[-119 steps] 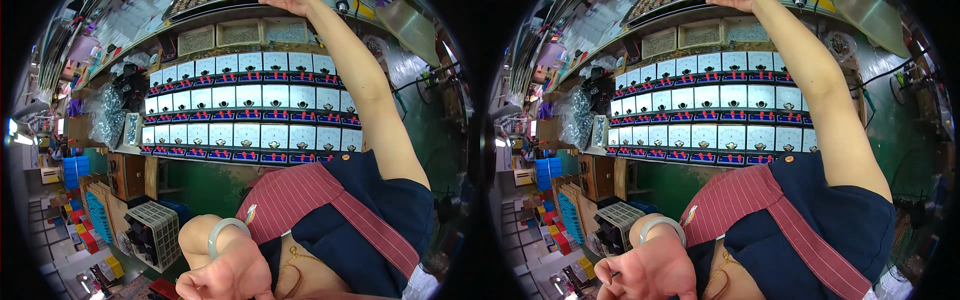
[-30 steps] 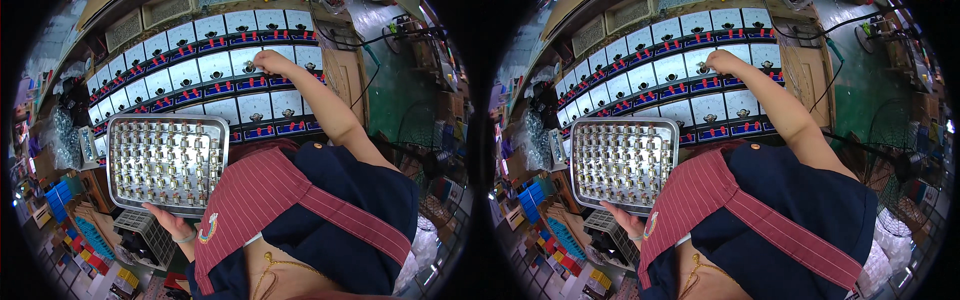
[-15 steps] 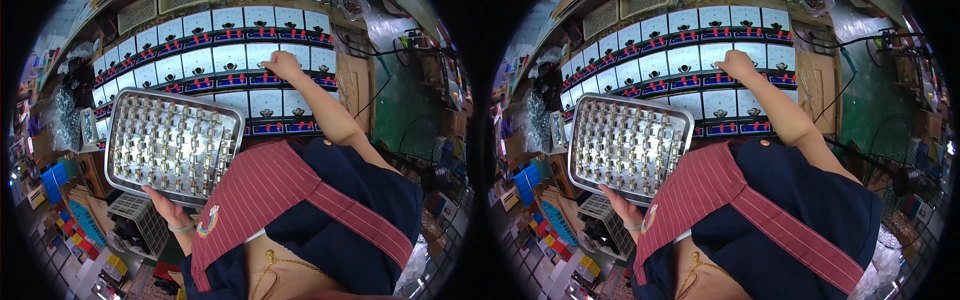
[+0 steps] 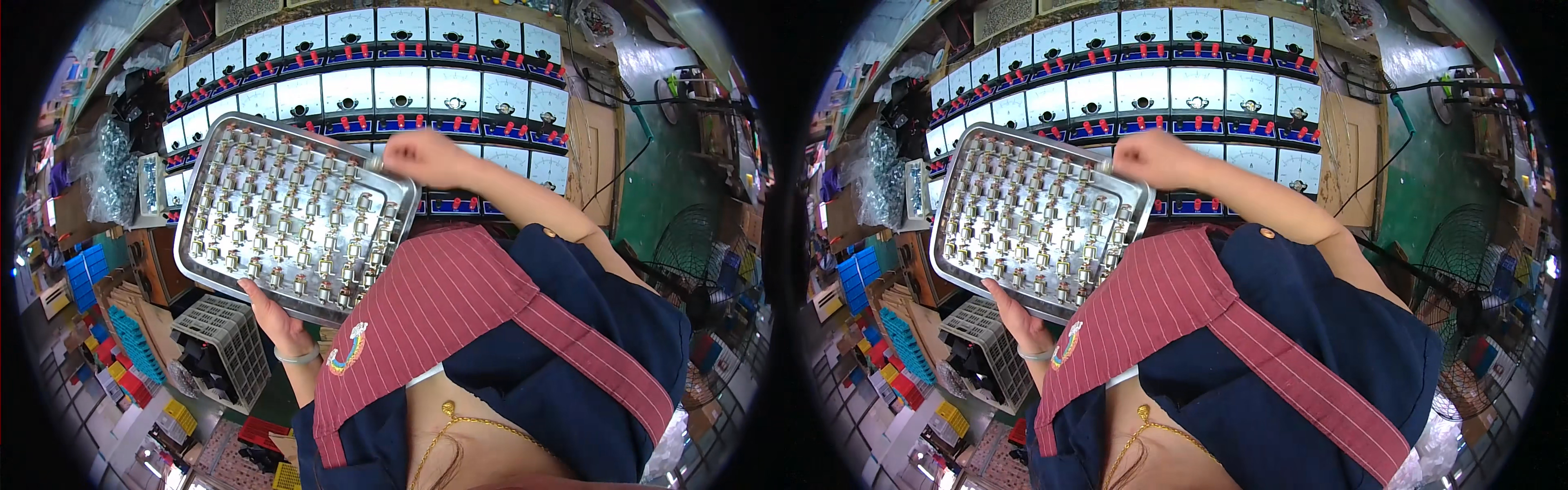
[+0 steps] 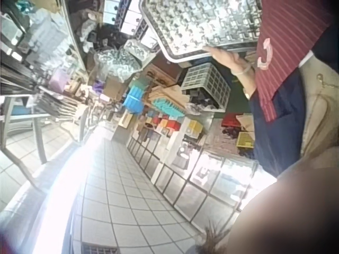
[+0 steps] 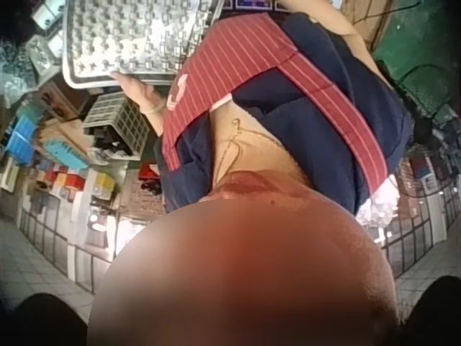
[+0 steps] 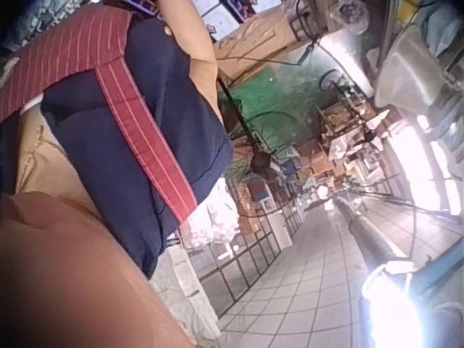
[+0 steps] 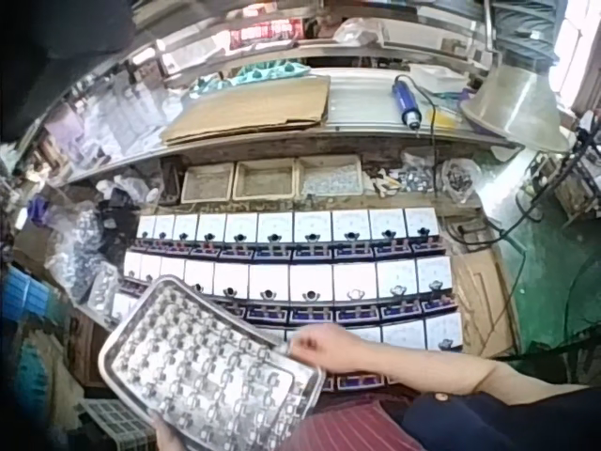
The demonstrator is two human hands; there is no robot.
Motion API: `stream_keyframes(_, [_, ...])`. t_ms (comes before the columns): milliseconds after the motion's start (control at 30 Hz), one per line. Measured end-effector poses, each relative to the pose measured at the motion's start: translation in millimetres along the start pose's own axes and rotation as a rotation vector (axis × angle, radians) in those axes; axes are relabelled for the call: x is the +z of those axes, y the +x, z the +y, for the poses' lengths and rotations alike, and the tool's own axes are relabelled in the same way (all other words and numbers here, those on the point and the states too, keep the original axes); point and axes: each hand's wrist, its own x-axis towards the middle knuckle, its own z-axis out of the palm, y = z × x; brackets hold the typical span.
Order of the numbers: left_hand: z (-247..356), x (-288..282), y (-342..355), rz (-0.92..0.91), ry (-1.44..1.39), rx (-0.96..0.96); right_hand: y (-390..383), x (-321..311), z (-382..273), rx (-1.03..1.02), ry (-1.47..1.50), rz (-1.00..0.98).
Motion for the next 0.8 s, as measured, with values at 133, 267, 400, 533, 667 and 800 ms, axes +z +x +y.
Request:
stream_keyframes(133, [6.0,-2.7,-0.4,0.034,0.027,-0.016,49.7,-37.3,73.6,0.314,0.024,0.336])
stream_keyframes(267, [6.7,2.3,-0.2,0.071,0.045,0.017,70.7,-43.7,114.1,0.443,-0.147,0.258])
stream_keyframes(400, [0.5,-12.1,4.1,0.066,0.049,0.010,65.6,-28.5,97.0,0.462,-0.480,0.411])
stream_keyframes(533, [4.1,-11.3,6.3,0.096,0.077,-0.026,69.9,-32.9,93.3,0.517,-0.483,0.320])
stream_keyframes(667, [3.3,-18.8,5.7,0.094,0.071,-0.023,87.0,-45.8,89.1,0.504,-0.650,0.077])
stream_keyframes(800, [2.6,-11.2,0.6,0.131,0.064,0.061,105.4,-51.9,81.5,0.637,-0.594,-0.103])
